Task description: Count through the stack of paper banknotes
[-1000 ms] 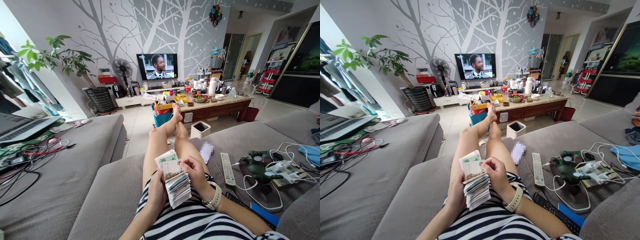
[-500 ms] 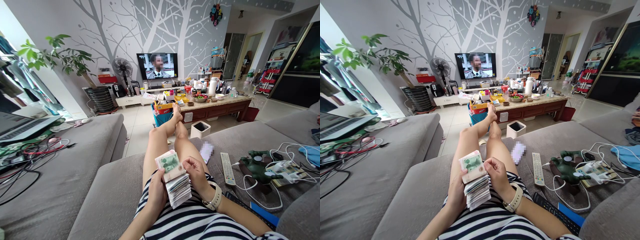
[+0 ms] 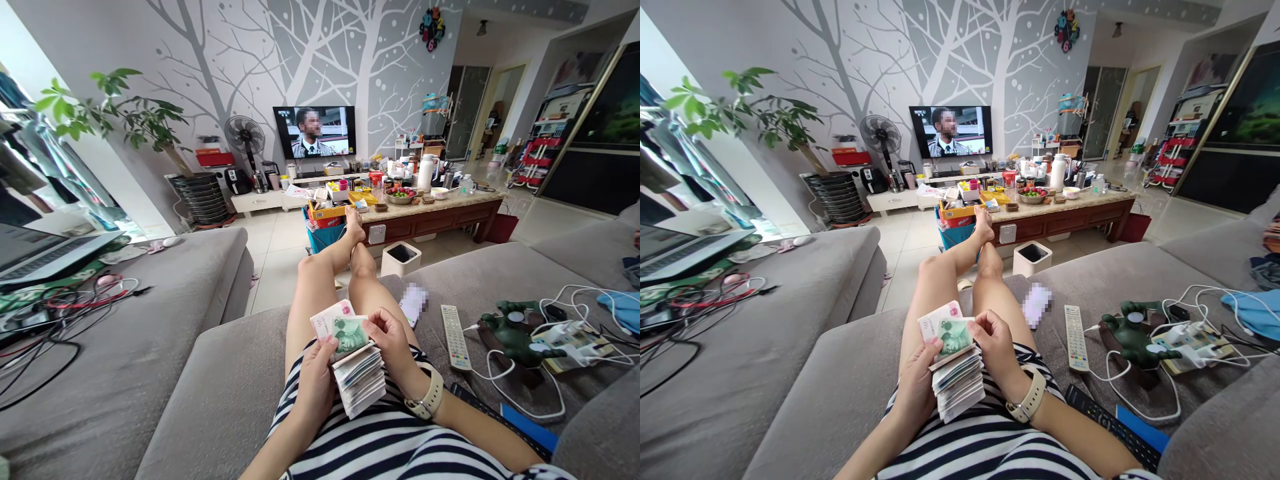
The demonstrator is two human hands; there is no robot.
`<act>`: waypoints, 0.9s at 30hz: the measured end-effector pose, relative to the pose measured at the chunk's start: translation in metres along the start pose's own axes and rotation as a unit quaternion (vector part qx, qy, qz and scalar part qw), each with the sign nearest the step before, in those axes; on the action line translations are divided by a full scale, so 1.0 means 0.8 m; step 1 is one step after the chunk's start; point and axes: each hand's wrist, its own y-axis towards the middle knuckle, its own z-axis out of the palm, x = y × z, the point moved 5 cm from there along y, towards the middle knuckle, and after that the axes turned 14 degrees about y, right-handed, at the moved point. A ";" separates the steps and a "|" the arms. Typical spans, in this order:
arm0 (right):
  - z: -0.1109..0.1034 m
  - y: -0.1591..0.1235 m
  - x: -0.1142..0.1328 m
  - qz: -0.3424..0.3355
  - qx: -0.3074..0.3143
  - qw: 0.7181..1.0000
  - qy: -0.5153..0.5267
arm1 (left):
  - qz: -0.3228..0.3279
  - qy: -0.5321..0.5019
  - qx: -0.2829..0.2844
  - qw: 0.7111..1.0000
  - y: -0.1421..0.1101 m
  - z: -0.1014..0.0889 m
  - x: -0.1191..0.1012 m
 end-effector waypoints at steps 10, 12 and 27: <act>0.000 0.000 -0.001 -0.008 0.007 1.000 -0.022 | 0.014 -0.001 -0.010 1.000 0.008 -0.006 0.006; 0.000 0.000 0.000 -0.010 0.006 1.000 -0.021 | 0.006 -0.016 -0.021 1.000 0.012 -0.008 0.011; 0.004 -0.005 0.004 -0.011 0.020 1.000 -0.004 | 0.013 -0.010 -0.019 1.000 0.019 -0.012 0.018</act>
